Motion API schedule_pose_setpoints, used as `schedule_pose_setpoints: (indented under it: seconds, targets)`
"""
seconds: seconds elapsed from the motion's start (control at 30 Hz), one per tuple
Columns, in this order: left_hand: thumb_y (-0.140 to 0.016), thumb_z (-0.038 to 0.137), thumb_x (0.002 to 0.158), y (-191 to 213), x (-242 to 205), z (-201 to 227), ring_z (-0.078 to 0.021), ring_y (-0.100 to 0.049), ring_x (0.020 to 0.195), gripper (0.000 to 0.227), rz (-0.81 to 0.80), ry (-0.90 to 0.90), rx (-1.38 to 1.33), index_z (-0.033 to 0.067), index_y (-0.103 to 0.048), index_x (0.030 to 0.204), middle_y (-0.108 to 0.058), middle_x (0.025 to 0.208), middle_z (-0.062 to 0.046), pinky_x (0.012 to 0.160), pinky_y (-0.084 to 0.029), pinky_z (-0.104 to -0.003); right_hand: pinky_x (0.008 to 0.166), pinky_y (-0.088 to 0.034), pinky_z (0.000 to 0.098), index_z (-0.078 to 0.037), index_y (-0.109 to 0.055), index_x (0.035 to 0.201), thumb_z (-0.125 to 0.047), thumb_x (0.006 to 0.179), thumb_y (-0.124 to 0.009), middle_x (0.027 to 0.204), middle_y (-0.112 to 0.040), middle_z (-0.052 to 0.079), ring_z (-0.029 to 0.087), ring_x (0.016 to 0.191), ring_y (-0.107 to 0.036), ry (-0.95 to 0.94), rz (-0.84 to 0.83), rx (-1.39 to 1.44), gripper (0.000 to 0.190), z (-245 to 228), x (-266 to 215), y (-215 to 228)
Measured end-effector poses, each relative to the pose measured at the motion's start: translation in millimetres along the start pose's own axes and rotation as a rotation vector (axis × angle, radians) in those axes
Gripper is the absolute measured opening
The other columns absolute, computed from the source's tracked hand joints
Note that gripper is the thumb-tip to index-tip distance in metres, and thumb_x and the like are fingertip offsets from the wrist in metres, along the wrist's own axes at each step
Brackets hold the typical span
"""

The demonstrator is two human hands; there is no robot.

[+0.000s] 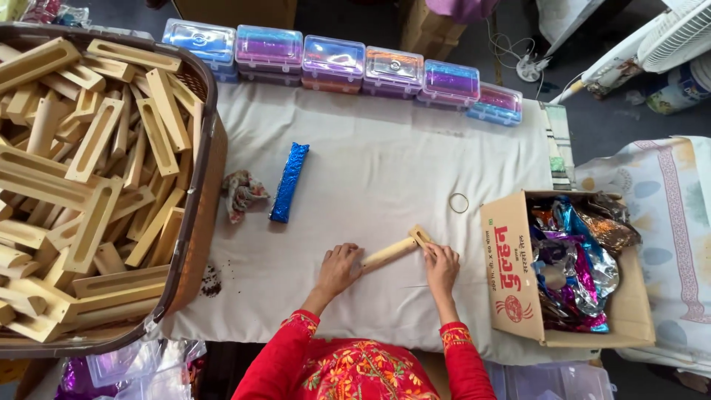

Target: The recorder is wrapping wooden rollers or pins in foil and plastic wrap for packaging.

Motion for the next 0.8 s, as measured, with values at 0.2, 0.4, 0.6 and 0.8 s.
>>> schedule_pose_setpoints:
  seconds: [0.2,0.4,0.6,0.8]
  targets:
    - [-0.088,0.045,0.067,14.3,1.2,31.1,-0.0263,-0.058,0.105,0.06,-0.003,0.102,-0.016,0.0091,-0.072,0.112,-0.062,0.117,-0.007,0.085,-0.046,-0.046,0.094,-0.047,0.0451,-0.021,-0.076,0.114,-0.015,0.084,-0.077,0.107,-0.065,0.002,0.029,0.11,-0.056,-0.008,-0.038,0.033,0.031,-13.6,-6.1,-8.4]
    - [-0.081,0.028,0.081,0.1,-26.9,16.3,-0.0236,-0.062,0.103,0.036,-0.005,0.085,0.024,0.0127,-0.072,0.112,-0.066,0.114,-0.001,0.088,-0.049,-0.043,0.094,-0.048,0.0439,-0.018,-0.076,0.116,-0.007,0.082,-0.076,0.105,-0.065,0.004,0.031,0.106,-0.056,0.114,-0.093,0.128,0.036,-42.4,-8.0,-13.7]
    - [-0.078,0.02,0.082,48.8,-78.5,-17.2,-0.0225,-0.063,0.1,0.04,0.053,0.202,0.153,0.0144,-0.07,0.121,-0.066,0.112,0.0,0.085,-0.051,-0.039,0.093,-0.047,0.0432,-0.017,-0.079,0.109,-0.002,0.079,-0.075,0.104,-0.067,0.002,0.028,0.107,-0.059,0.333,-0.158,0.207,0.034,-100.9,-2.6,-28.9]
    - [-0.081,0.026,0.076,77.8,-105.7,-28.7,-0.0224,-0.063,0.096,0.048,0.028,0.244,0.133,0.0145,-0.07,0.121,-0.065,0.109,-0.001,0.084,-0.05,-0.039,0.095,-0.048,0.0427,-0.013,-0.077,0.114,-0.004,0.083,-0.074,0.113,-0.067,0.003,0.026,0.112,-0.06,0.419,-0.281,0.3,0.033,-143.7,-0.7,-39.4]
Point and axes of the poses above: each hand's wrist, its own x-axis towards the middle knuckle, its own y-axis out of the back of the hand, z = x × y, the point moved 6 cm from there along x, towards the middle knuckle
